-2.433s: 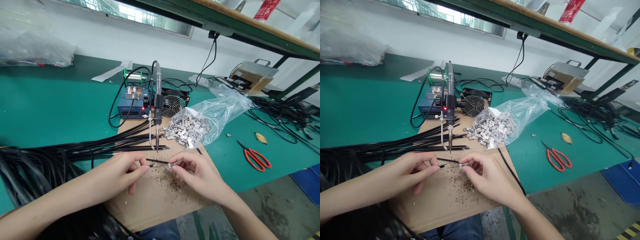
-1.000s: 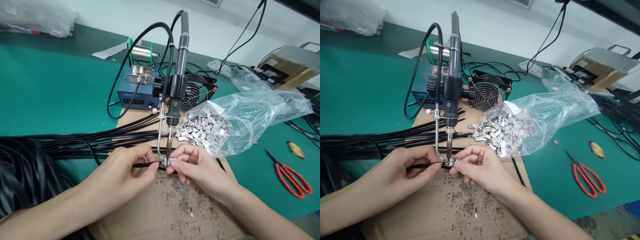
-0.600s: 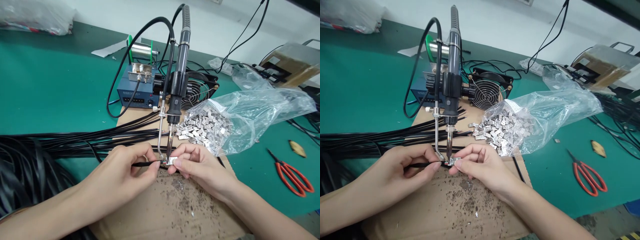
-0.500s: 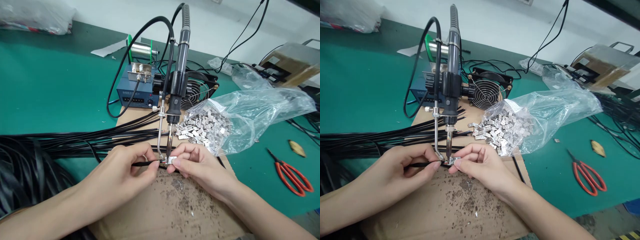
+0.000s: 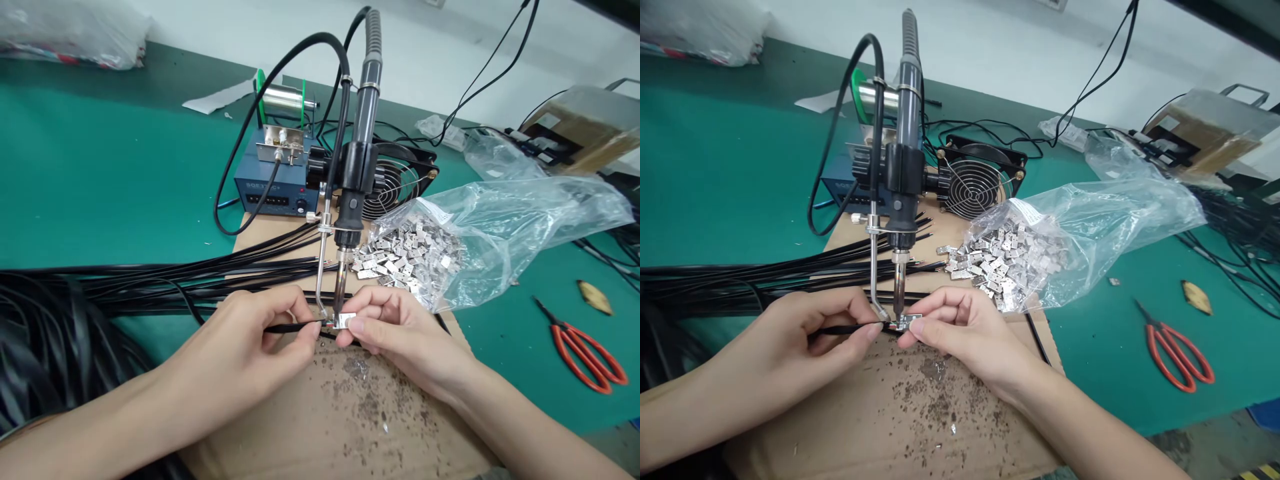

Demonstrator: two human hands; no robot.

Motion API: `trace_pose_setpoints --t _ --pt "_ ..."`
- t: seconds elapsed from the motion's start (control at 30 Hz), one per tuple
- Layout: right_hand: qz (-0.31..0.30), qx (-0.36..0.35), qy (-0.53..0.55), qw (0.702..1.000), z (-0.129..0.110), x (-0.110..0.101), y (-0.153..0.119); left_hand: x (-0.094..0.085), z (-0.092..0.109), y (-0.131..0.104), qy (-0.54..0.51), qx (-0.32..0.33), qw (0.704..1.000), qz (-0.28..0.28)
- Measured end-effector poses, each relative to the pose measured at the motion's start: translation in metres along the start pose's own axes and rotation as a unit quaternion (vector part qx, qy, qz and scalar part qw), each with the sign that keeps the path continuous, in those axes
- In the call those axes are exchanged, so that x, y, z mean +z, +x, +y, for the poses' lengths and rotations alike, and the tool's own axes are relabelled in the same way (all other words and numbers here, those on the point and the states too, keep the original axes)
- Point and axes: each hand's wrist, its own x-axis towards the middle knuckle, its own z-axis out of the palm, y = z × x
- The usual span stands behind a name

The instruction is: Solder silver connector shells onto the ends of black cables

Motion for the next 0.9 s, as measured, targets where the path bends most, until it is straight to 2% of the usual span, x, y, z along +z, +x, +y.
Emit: trace_pose_setpoints --t 0.33,0.67,0.9 --pt "-0.002 0.003 -0.006 1.0 -0.0001 0.0008 -0.0007 -0.0009 0.0014 -0.001 -0.02 -0.003 1.0 -0.001" --pt "0.005 -0.007 -0.009 1.0 0.0012 0.0013 0.002 -0.0022 -0.0004 0.0011 0.01 0.007 1.0 -0.004" --pt "0.027 0.0 -0.018 0.999 0.0001 0.0025 0.0038 -0.0005 -0.0017 0.001 -0.005 0.022 1.0 -0.001"
